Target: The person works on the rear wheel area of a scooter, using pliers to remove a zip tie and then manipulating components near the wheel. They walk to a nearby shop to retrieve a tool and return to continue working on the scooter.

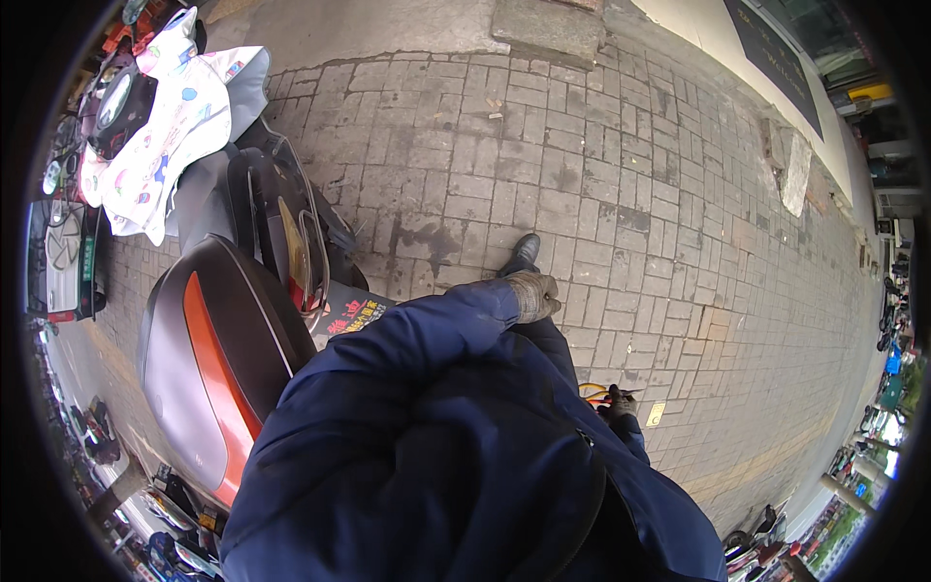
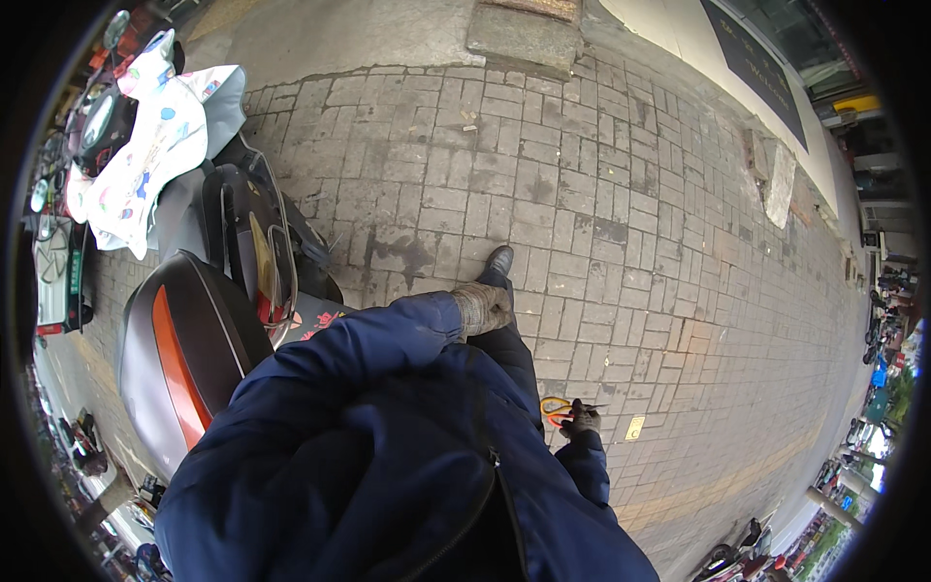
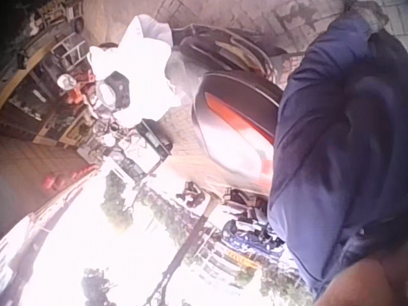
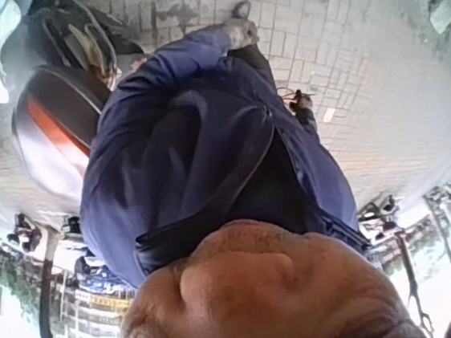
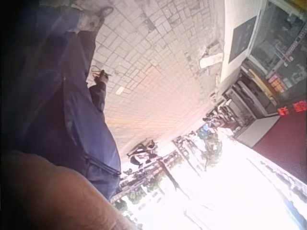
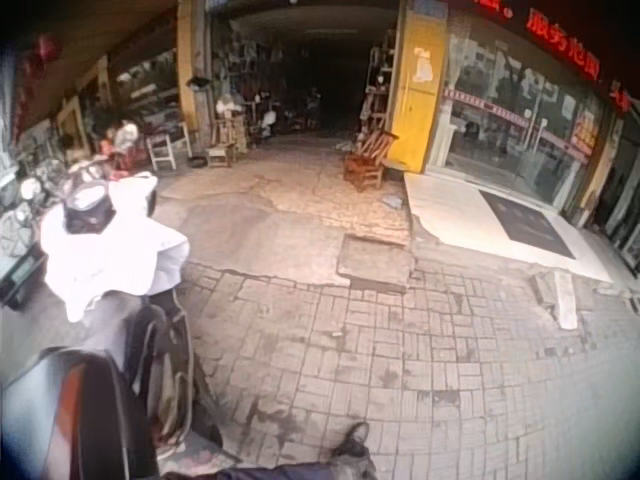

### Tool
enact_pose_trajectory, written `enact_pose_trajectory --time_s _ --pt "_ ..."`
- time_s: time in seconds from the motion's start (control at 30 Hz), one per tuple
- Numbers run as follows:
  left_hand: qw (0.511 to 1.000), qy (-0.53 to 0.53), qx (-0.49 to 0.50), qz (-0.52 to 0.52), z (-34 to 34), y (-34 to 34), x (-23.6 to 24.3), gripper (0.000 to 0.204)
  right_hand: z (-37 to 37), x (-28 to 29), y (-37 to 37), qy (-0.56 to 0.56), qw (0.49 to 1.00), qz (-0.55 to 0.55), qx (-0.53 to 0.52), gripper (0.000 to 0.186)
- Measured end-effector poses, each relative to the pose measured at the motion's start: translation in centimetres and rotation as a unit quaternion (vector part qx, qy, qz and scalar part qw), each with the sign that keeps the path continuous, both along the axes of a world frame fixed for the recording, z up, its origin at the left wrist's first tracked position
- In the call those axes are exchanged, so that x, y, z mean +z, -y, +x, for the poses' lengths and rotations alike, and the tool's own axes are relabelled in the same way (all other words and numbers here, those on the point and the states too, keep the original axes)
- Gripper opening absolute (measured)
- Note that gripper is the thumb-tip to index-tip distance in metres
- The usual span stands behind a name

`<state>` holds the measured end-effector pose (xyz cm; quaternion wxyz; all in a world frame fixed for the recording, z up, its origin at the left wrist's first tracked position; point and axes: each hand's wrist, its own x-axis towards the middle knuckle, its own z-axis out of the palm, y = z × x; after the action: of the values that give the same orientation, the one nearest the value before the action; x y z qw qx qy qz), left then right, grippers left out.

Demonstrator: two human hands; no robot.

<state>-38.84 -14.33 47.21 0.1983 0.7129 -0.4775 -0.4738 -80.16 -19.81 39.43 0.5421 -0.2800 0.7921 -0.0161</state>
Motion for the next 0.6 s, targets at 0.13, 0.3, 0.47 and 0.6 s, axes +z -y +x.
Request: enact_pose_trajectory --time_s 0.13,0.3,0.47,0.6 --pt "0.991 -0.01 0.128 0.025 9.1 4.4 -3.0 0.024 11.3 -1.0 15.3 -0.061 0.974 0.018 0.219 0.04" --pt "0.935 0.111 0.335 0.039 21.8 0.3 -8.9 0.024 31.5 0.2 33.3 -0.042 0.936 -0.091 0.336 0.035" --pt "0.738 -0.09 0.624 0.24 30.7 -7.4 -14.6 0.026 57.3 1.7 46.1 0.065 0.835 -0.216 0.502 0.027" --pt "0.639 -0.305 0.674 0.212 37.6 -7.8 -20.0 0.021 73.5 0.6 50.1 0.183 0.716 -0.388 0.551 0.022"
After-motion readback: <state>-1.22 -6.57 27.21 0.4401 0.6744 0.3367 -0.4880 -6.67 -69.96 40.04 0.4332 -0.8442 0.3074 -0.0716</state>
